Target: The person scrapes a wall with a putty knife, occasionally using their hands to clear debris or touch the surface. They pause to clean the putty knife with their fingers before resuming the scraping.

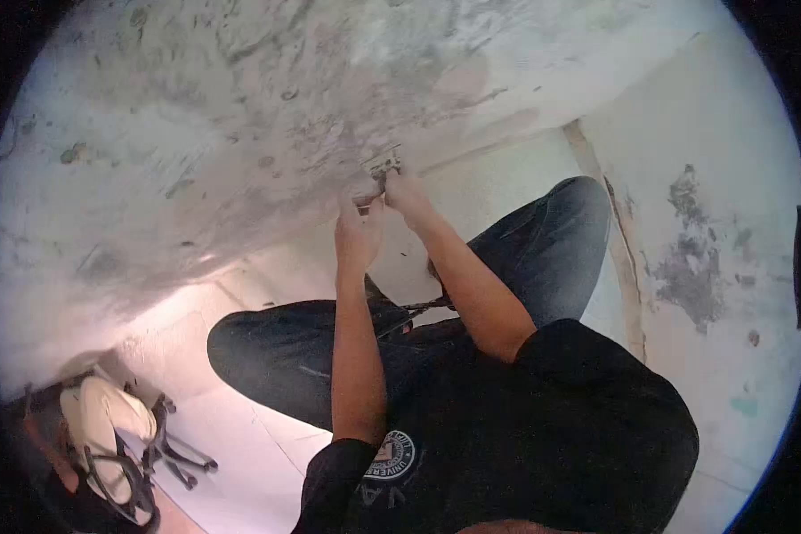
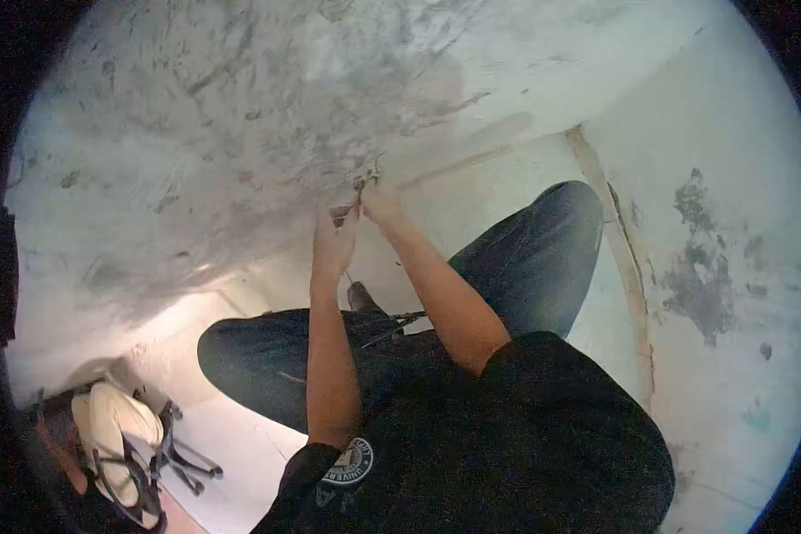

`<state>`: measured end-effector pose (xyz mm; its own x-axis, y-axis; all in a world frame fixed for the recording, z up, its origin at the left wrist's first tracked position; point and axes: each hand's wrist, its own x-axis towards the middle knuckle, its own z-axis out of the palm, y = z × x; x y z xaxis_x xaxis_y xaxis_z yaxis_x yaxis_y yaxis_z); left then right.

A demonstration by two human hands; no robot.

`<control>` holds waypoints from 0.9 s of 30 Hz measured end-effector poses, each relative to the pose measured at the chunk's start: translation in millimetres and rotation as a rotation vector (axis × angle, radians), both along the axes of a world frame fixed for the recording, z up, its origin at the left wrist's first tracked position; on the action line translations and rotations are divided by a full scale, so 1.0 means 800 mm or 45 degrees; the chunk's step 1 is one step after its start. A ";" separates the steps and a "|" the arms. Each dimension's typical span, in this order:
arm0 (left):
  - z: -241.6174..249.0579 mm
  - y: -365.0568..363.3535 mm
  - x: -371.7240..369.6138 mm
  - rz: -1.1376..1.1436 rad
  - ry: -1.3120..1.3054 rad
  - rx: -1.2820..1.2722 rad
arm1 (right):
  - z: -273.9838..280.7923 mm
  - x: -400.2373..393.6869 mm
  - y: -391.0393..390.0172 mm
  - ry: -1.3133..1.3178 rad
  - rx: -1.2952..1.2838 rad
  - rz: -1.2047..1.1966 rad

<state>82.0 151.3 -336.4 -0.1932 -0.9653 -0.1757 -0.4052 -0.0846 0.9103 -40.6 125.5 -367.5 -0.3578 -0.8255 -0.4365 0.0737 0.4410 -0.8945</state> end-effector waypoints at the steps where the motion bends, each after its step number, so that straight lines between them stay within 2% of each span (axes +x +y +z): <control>1: 0.005 0.000 0.000 0.021 0.009 -0.013 | 0.037 0.001 0.014 -0.050 0.089 -0.065; 2: 0.008 0.000 0.000 0.046 0.018 -0.026 | 0.021 -0.009 0.020 -0.207 -0.020 -0.093; 3: 0.007 -0.002 0.001 0.021 0.035 -0.038 | 0.012 -0.014 0.028 -0.191 -0.035 -0.116; 5: -0.001 -0.008 -0.002 0.189 0.445 0.266 | 0.007 -0.023 0.054 -0.254 -0.369 0.013; 6: -0.003 -0.010 -0.004 0.148 0.454 0.262 | 0.032 -0.022 0.073 -0.233 -0.378 0.095; 7: -0.004 -0.013 -0.005 0.241 0.537 0.322 | 0.058 -0.017 0.093 -0.212 -0.385 0.175; 8: -0.003 -0.013 -0.008 0.337 0.615 0.384 | 0.055 -0.010 0.106 -0.241 -0.349 0.222; 12: 0.023 -0.004 -0.006 0.224 0.517 0.295 | 0.036 0.017 0.120 -0.277 -0.285 0.324; 14: 0.018 -0.007 -0.002 0.462 0.480 -0.112 | 0.041 0.034 0.121 0.255 -0.479 0.023; 15: 0.017 -0.004 0.003 0.431 0.467 -0.128 | 0.053 0.034 0.122 0.242 -0.495 -0.009; 17: 0.020 -0.005 0.006 0.519 0.569 -0.209 | 0.086 0.027 0.121 0.572 -0.536 0.181; 18: 0.031 -0.002 -0.001 0.492 0.562 -0.227 | 0.086 0.028 0.119 0.565 -0.552 0.152; 20: 0.051 0.013 -0.017 0.615 0.595 -0.111 | 0.077 0.035 0.119 0.739 -0.731 0.027; 24: 0.041 0.014 -0.017 0.333 0.532 -0.160 | 0.084 0.017 0.119 0.751 -0.715 0.015; 26: 0.044 0.011 -0.021 0.146 0.349 -0.231 | 0.101 0.001 0.115 0.471 -0.568 0.062; 27: 0.055 0.009 -0.025 0.133 0.334 -0.244 | 0.110 -0.006 0.112 0.458 -0.580 0.047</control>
